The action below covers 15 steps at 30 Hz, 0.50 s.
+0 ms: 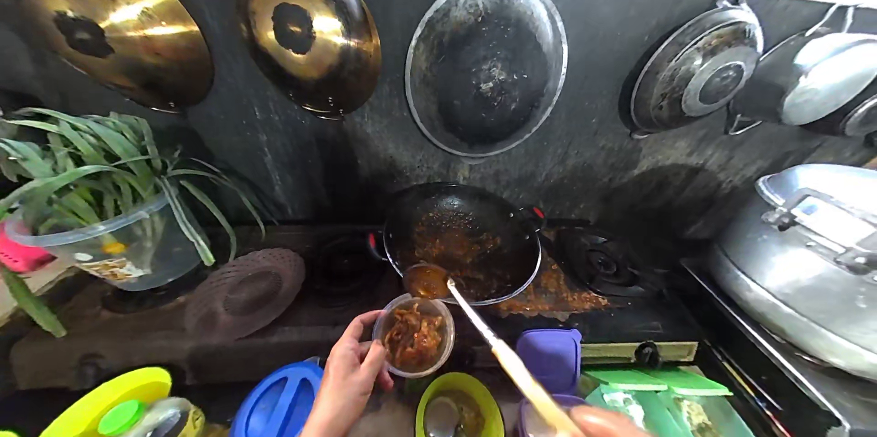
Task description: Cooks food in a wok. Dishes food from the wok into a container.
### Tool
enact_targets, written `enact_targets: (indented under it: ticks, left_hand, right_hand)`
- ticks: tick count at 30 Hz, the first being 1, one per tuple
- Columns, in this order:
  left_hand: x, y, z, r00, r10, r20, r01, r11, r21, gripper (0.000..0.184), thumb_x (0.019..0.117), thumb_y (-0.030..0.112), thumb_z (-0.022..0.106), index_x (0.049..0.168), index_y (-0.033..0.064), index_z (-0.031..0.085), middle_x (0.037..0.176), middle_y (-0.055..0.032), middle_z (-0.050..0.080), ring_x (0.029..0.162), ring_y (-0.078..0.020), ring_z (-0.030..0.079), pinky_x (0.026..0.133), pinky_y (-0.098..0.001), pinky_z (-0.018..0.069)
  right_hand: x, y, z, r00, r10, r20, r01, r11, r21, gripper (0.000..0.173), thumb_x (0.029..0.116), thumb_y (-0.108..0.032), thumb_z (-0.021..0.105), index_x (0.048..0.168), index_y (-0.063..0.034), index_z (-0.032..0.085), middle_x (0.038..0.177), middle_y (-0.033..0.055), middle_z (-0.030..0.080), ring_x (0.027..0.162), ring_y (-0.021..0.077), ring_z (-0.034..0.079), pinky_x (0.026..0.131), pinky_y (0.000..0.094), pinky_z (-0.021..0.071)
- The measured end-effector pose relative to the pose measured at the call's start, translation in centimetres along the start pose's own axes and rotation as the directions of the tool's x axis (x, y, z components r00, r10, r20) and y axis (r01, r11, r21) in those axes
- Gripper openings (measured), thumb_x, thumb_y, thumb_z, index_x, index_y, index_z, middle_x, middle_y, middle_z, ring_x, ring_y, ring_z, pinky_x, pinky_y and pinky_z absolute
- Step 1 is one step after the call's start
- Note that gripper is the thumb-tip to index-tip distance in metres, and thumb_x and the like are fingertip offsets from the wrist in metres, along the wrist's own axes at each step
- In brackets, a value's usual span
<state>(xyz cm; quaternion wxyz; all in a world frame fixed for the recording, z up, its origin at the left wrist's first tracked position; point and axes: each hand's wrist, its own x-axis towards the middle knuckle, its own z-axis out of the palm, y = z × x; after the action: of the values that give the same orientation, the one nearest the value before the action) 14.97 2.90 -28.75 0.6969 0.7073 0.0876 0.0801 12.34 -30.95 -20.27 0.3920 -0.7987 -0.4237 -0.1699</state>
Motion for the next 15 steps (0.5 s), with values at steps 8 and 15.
enact_targets:
  ticks: [8, 15]
  left_hand:
    - [-0.3, -0.7, -0.4, 0.998, -0.009, -0.058, 0.008, 1.000, -0.015, 0.046, 0.0918, 0.003, 0.049, 0.138, 0.0019, 0.050, 0.069, -0.0078, 0.069, 0.051, -0.0196, 0.067, 0.049, -0.0348, 0.0599]
    - [-1.1, -2.6, -1.3, 0.993, -0.086, -0.082, 0.089, 0.995, 0.039, 0.044, 0.0935, 0.001, 0.047, 0.138, 0.0017, 0.049, 0.068, -0.0058, 0.068, 0.052, -0.0183, 0.067, 0.052, -0.0351, 0.0609]
  right_hand:
    - [7.2, 8.4, 0.6, 0.697, 0.630, -0.344, -0.400, 0.739, 0.542, 0.033, 0.1073, -0.024, 0.046, 0.118, 0.0021, 0.064, 0.086, 0.0142, 0.074, 0.067, 0.0255, 0.074, 0.061, 0.0390, 0.0655]
    - [12.1, 17.3, 5.9, 0.908, 0.402, -0.116, -0.401, 0.916, 0.030, 0.023, 0.0995, -0.017, 0.062, 0.121, -0.0170, 0.071, 0.103, 0.0004, 0.074, 0.086, 0.0123, 0.073, 0.080, 0.0381, 0.0641]
